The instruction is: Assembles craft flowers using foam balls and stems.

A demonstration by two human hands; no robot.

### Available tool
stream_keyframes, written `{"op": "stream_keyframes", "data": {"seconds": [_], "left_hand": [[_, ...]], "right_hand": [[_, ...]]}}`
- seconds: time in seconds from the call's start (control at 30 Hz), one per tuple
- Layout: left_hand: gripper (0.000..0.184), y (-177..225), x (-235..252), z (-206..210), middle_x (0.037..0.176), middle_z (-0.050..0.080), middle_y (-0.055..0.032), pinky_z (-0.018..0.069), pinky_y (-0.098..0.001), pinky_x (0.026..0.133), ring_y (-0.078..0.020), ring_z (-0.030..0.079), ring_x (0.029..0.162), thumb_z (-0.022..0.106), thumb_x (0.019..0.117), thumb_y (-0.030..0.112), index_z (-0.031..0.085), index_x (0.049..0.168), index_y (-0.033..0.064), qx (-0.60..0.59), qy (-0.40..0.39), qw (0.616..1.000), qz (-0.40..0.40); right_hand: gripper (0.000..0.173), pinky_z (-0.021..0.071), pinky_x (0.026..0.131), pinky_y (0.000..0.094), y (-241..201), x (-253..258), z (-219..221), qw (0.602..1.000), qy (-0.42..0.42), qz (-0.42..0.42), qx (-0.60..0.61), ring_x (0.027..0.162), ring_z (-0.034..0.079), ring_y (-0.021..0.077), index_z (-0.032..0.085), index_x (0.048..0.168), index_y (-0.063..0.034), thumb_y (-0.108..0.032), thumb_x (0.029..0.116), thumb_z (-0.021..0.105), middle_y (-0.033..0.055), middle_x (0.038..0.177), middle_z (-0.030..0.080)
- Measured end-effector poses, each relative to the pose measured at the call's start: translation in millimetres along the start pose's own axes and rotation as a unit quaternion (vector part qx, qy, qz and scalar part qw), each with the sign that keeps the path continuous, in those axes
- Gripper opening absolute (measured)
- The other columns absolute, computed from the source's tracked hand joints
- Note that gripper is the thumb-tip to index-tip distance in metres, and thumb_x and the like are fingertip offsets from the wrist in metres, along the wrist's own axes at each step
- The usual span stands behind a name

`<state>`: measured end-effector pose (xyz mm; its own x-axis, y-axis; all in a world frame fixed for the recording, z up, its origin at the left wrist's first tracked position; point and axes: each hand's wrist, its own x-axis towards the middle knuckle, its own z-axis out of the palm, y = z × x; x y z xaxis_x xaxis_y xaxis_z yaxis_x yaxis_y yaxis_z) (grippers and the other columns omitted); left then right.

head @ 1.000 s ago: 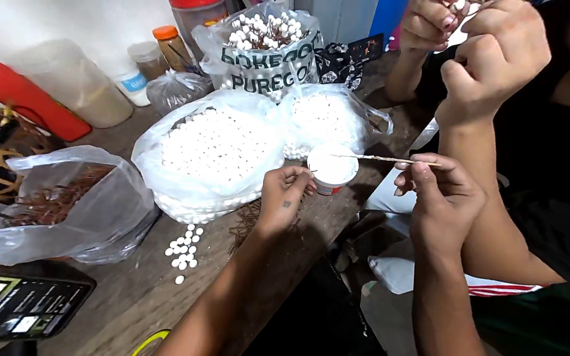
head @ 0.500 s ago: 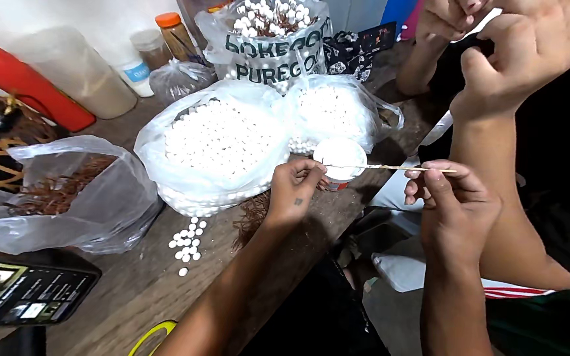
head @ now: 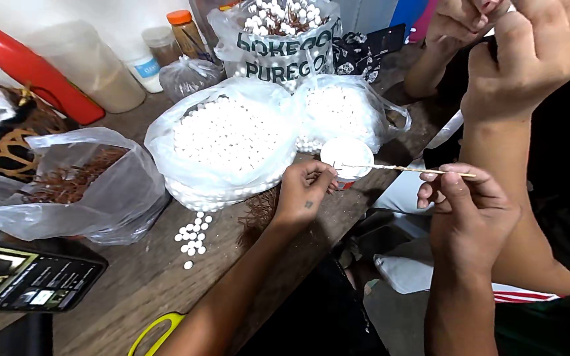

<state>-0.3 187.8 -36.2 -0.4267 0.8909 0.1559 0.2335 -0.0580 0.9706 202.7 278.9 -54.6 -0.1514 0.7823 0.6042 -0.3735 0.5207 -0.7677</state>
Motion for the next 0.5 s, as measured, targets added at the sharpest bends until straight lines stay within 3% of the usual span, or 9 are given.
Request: {"op": "stream_keyframes", "data": {"seconds": [0.13, 0.5], "left_hand": [[0.013, -2.4, -1.8, 0.9, 0.077, 0.071, -0.0021, 0.0575, -0.0205, 0.066, -0.0041, 0.067, 0.066, 0.063, 0.1011, 0.006, 0.071, 0.094, 0.0, 0.026, -0.019, 0.999, 0.012], [0.013, -3.9, -2.8, -0.6, 0.077, 0.071, -0.0018, 0.0565, -0.0194, 0.066, -0.0033, 0.066, 0.066, 0.063, 0.1011, 0.006, 0.071, 0.094, 0.0006, 0.027, -0.026, 0.999, 0.021]], "right_hand": [[0.017, 0.0586, 0.061, 0.019, 0.3, 0.5, 0.3, 1.0, -0.003, 0.001, -0.006, 0.067, 0.069, 0.0045, 0.072, 0.105, -0.0143, -0.008, 0.1028, 0.057, -0.0046, 0.09, 0.076], [0.016, 0.059, 0.062, 0.0188, 3.8, -2.2, 0.2, 1.0, -0.008, 0.012, -0.013, 0.067, 0.07, 0.0048, 0.072, 0.105, -0.0127, -0.006, 0.1021, 0.057, -0.004, 0.089, 0.076]]}}
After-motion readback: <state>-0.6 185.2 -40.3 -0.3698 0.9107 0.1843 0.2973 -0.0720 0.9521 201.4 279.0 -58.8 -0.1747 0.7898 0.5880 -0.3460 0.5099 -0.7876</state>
